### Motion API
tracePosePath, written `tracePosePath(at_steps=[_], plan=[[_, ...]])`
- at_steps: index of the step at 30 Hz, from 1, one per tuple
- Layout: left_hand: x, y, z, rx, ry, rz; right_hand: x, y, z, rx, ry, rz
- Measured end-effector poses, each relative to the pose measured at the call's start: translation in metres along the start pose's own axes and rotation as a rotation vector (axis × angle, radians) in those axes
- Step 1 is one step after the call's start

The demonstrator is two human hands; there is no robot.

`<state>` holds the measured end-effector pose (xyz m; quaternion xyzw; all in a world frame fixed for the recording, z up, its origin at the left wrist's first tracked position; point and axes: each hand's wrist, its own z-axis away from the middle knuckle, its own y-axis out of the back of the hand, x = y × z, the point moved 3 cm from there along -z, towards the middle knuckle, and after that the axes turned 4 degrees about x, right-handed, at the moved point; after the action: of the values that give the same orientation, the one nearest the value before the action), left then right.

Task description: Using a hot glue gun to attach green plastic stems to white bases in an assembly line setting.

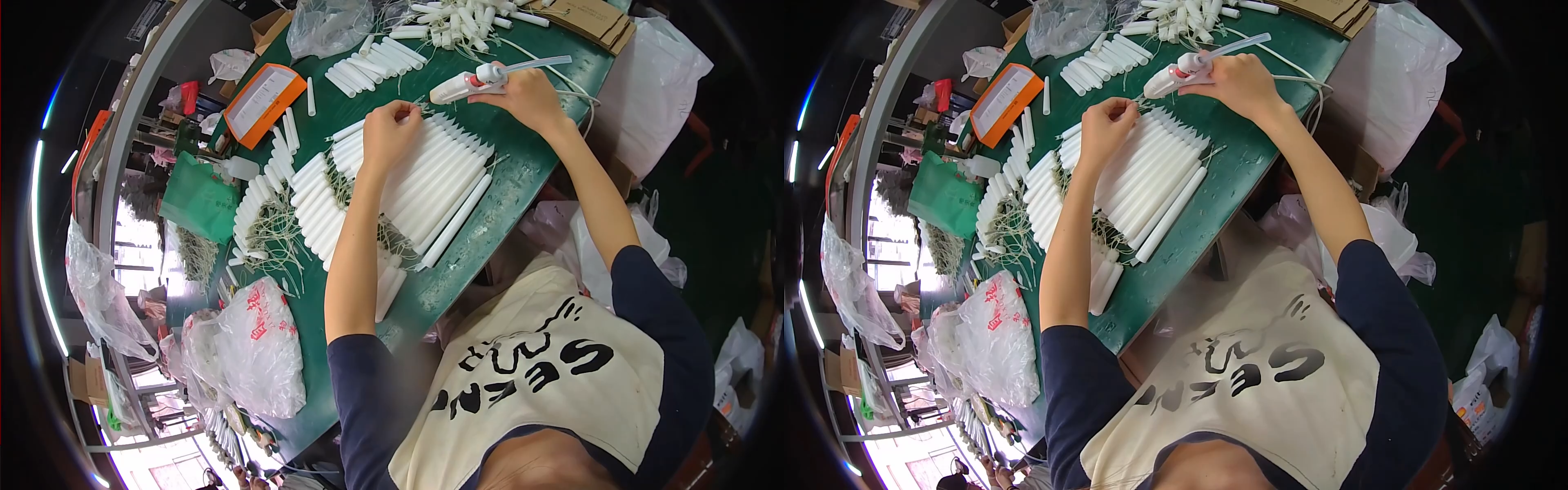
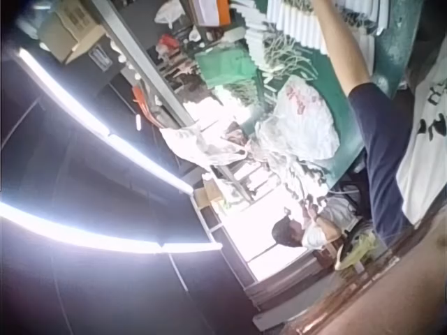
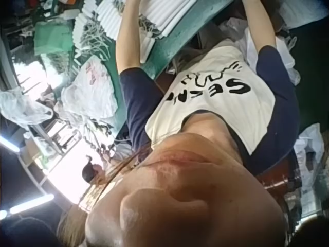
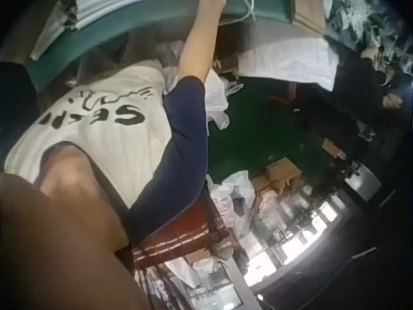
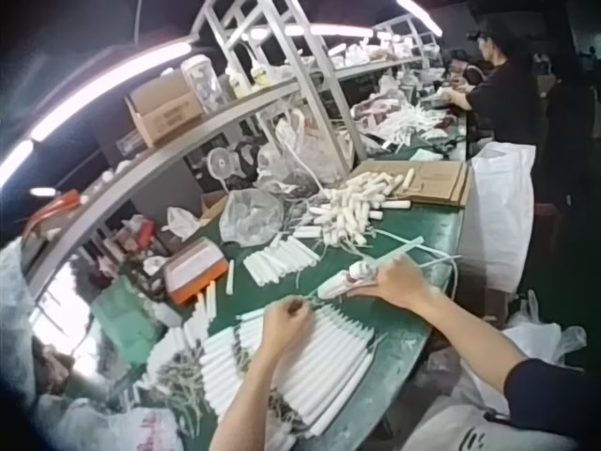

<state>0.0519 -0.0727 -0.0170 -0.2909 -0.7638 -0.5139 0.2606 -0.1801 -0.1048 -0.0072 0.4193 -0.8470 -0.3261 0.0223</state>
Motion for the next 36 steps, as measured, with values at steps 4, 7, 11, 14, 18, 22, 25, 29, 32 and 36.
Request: tracePosePath(at_steps=[4, 7, 11, 14, 18, 22, 25, 29, 32, 36], plan=[[-0.001, 0.000, 0.000, -0.003, 0.009, -0.016, -0.009, 0.005, 0.000, -0.014, 0.008, 0.031], [-0.001, 0.000, 0.000, 0.007, -0.001, -0.017, -0.009, 0.007, 0.000, -0.019, 0.037, 0.032], [-0.005, 0.000, -0.001, 0.006, 0.020, -0.005, -0.012, 0.007, 0.000, 0.050, 0.089, 0.022], [-0.005, -0.001, -0.001, 0.015, -0.013, 0.003, -0.011, 0.006, 0.002, 0.055, 0.109, 0.032], [-0.004, -0.002, -0.001, -0.003, -0.056, -0.017, -0.010, 0.005, 0.002, 0.053, 0.104, 0.029], [-0.004, -0.002, -0.001, -0.016, -0.026, 0.031, -0.010, 0.005, 0.003, 0.042, 0.089, 0.022], [-0.001, 0.000, 0.000, -0.053, -0.011, 0.069, -0.008, 0.005, 0.002, -0.011, 0.038, 0.047], [0.001, -0.001, 0.001, -0.059, 0.010, 0.103, 0.010, -0.002, 0.003, -0.055, -0.100, -0.007], [0.002, 0.001, 0.004, -0.044, 0.004, 0.116, 0.023, -0.002, 0.003, -0.190, -0.377, -0.060], [0.004, 0.000, 0.004, -0.034, 0.004, 0.107, 0.030, 0.000, 0.007, -0.096, -0.394, -0.123]])
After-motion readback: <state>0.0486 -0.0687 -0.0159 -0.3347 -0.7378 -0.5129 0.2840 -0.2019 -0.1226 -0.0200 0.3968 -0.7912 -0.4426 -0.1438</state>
